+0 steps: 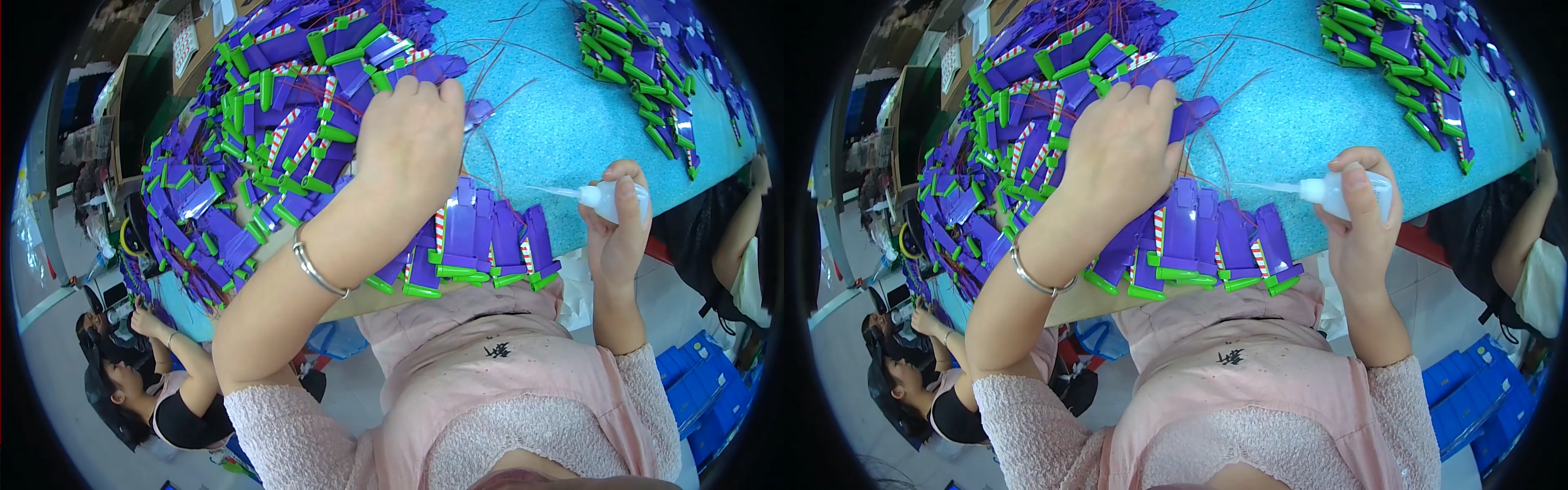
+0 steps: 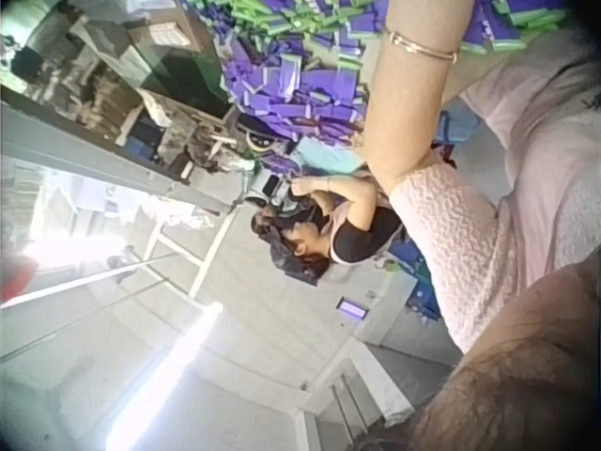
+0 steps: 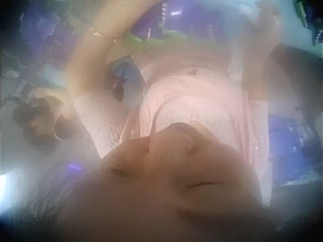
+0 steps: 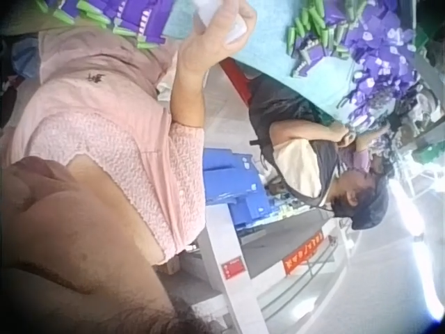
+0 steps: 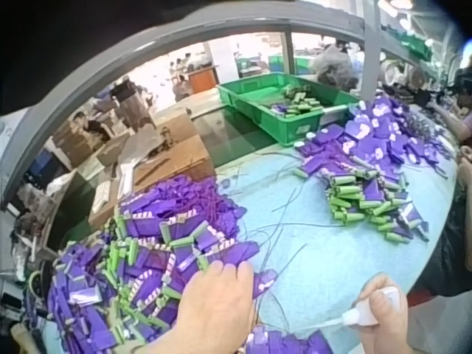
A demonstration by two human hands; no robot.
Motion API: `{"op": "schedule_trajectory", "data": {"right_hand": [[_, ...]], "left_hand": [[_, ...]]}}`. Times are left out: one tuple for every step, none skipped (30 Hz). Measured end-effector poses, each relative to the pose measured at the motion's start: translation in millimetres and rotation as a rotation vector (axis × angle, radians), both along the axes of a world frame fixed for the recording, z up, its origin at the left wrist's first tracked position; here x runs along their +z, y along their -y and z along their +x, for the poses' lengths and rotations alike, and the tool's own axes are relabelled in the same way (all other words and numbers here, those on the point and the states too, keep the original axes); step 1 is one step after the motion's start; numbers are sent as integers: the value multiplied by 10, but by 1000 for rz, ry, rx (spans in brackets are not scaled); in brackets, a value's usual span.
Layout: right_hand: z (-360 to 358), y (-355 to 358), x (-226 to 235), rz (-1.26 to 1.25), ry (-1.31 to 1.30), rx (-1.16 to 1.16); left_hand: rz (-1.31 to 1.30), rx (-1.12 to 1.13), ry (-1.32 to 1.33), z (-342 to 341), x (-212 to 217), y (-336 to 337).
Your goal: The person applies glue to plastic components using a glue bottle.
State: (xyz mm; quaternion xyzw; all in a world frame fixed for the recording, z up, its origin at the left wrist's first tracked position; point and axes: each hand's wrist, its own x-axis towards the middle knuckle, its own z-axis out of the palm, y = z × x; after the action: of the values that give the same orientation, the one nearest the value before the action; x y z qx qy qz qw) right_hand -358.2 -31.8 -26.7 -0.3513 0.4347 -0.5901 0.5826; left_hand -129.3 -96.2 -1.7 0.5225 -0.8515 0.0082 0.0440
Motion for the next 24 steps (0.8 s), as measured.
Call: {"op": "schedule_trajectory", "data": {"right_hand": [[4, 0, 3, 37, -33, -45], [-1, -5, -14, 41, -24, -32], [-21, -2, -39, 18, -19, -1], [-16, 1, -52, -7, -14, 32], [15, 7, -37, -8, -6, 45], [38, 4, -10, 10, -47, 40], [49, -3, -2, 30, -92, 31], [60, -12, -10, 32, -93, 32], [67, -19, -12, 27, -87, 43], [85, -17, -12, 24, -78, 57], [110, -14, 2, 24, -74, 61], [127, -13, 28, 30, -99, 86], [177, -15, 50, 34, -110, 125], [199, -23, 51, 38, -120, 111], [222, -23, 60, -10, -180, 120], [259, -23, 67, -58, -230, 137], [298, -28, 71, -52, -236, 133], [347, -28, 82, -78, -233, 170], [392, -28, 106, -104, -232, 207], [428, -31, 124, -100, -235, 208], [459, -30, 143, -145, -255, 244], [491, -30, 164, -191, -276, 280], [523, -35, 196, -189, -279, 284], [559, -44, 227, -211, -306, 323]], "left_hand": [[28, 24, 10, -13, 11, -2], [42, 42, -26, 3, -31, 13], [42, 53, -19, 5, -29, 23], [42, 90, -111, 12, -5, 29], [38, 128, -204, 32, 38, 38], [148, 216, -309, 46, 142, 84], [150, 217, -310, 59, 239, 109], [195, 283, -528, 92, 337, 127], [237, 347, -745, 139, 422, 132], [208, 331, -855, 224, 502, 90], [177, 313, -964, 323, 590, 4], [181, 318, -1045, 402, 658, -117], [183, 380, -1075, 466, 761, -295], [157, 377, -1124, 520, 750, -441], [117, 432, -1143, 535, 681, -609], [104, 426, -850, 647, 698, -785], [89, 420, -650, 660, 687, -956], [142, 421, -496, 672, 666, -1113], [123, 346, -405, 679, 624, -1225], [108, 351, -369, 653, 571, -1326], [91, 360, -333, 618, 524, -1411], [92, 364, -336, 608, 482, -1469], [67, 364, -336, 603, 442, -1517], [42, 364, -336, 603, 411, -1546]]}}
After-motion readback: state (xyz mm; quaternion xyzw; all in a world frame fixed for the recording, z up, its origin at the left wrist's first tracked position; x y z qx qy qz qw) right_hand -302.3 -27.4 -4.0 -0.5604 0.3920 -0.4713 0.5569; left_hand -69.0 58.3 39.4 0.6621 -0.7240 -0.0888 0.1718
